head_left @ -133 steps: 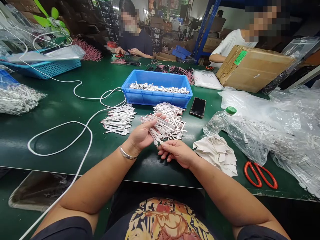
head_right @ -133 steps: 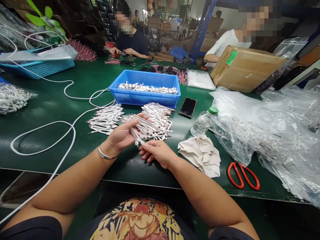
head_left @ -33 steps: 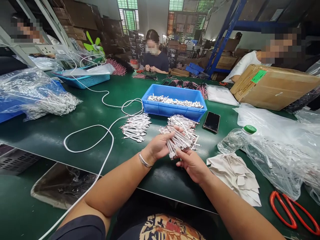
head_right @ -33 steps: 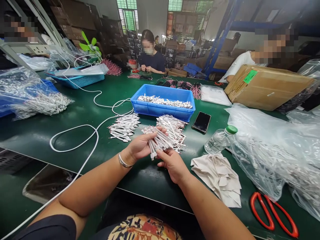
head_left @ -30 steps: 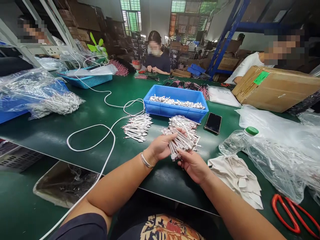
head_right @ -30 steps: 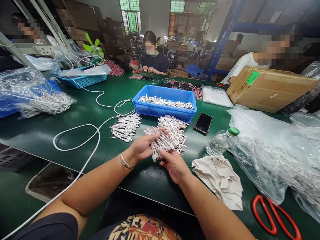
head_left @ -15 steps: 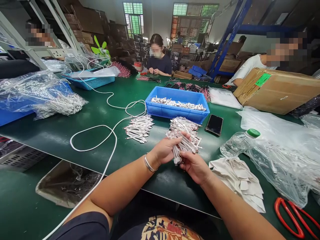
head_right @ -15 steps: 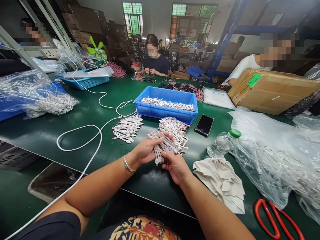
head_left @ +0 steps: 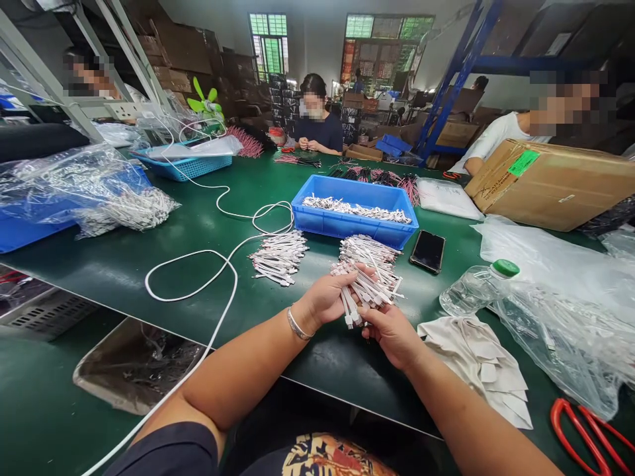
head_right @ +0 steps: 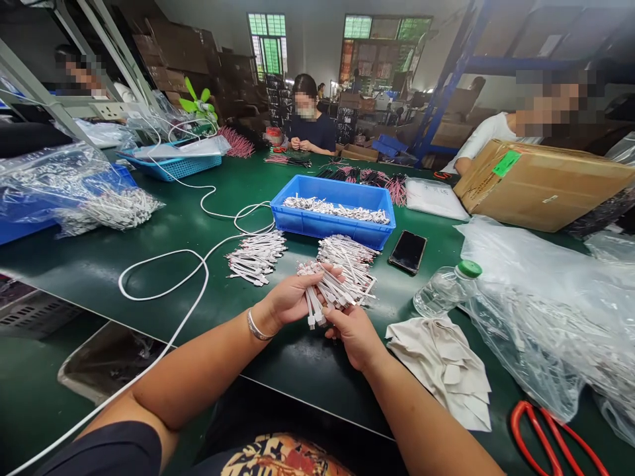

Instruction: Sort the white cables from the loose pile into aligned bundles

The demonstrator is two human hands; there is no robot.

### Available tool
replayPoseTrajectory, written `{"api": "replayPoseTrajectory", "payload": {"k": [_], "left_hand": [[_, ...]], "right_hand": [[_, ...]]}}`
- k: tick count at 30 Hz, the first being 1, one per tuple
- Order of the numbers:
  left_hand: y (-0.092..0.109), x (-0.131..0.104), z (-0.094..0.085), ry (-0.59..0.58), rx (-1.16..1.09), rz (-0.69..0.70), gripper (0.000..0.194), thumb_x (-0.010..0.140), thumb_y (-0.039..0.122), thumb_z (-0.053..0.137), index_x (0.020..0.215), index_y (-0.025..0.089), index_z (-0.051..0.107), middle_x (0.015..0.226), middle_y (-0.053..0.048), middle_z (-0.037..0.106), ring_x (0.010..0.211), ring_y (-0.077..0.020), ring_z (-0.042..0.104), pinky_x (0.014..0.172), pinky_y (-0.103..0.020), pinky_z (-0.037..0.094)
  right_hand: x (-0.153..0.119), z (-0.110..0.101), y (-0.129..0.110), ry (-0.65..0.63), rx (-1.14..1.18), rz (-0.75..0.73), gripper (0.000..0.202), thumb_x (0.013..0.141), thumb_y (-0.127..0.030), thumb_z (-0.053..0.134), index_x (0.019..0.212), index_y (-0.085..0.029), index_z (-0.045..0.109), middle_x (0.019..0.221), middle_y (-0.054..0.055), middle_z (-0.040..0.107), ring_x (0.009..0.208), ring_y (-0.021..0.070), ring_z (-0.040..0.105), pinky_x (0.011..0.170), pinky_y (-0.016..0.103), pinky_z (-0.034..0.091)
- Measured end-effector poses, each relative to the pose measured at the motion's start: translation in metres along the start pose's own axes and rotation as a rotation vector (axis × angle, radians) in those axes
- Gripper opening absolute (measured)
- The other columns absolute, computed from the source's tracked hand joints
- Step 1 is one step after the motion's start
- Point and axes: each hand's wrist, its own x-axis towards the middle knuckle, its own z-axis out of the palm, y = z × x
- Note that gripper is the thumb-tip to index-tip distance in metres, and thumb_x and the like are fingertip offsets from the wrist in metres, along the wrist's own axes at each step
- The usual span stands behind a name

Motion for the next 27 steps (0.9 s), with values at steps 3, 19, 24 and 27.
{"api": "replayPoseTrajectory", "payload": {"k": [3,19,24,27], "left_hand": [[0.001,0.000,0.000,0.008,-0.007,-0.015,0.017,0.082,0.011,0.051,0.093,0.012,0.063,0.091,-0.011,0.068,0.084,-0.0212,0.065,0.087,-0.038,0.046],[0.000,0.005,-0.001,0.147,0.042,-0.042,0.018,0.081,0.005,0.048,0.088,0.012,0.063,0.085,-0.009,0.068,0.078,-0.0181,0.065,0.078,-0.032,0.049],[-0.003,0.006,-0.004,0.180,0.072,-0.093,0.017,0.080,0.005,0.050,0.088,0.011,0.064,0.079,-0.008,0.067,0.068,-0.0152,0.063,0.063,-0.025,0.047],[-0.004,0.006,-0.005,0.165,0.073,-0.113,0.014,0.079,0.007,0.054,0.089,0.011,0.064,0.082,-0.009,0.067,0.071,-0.0171,0.064,0.064,-0.027,0.049]], "right_hand": [[0.000,-0.001,0.001,0.004,-0.010,-0.007,0.033,0.065,-0.027,0.070,0.096,-0.020,0.062,0.082,0.002,0.062,0.064,0.0125,0.053,0.046,0.021,0.039],[0.001,-0.020,0.000,0.330,-0.893,-0.849,0.044,0.083,-0.030,0.057,0.126,-0.029,0.049,0.135,0.004,0.047,0.128,0.0264,0.035,0.105,0.047,0.030],[0.003,-0.012,0.003,0.207,-1.269,-0.824,0.041,0.089,-0.031,0.045,0.130,-0.027,0.049,0.138,-0.001,0.044,0.135,0.0283,0.023,0.108,0.050,0.023],[0.005,-0.012,0.006,0.198,-1.304,-0.783,0.043,0.089,-0.034,0.045,0.131,-0.024,0.048,0.140,-0.001,0.041,0.135,0.0298,0.022,0.108,0.051,0.025]]}}
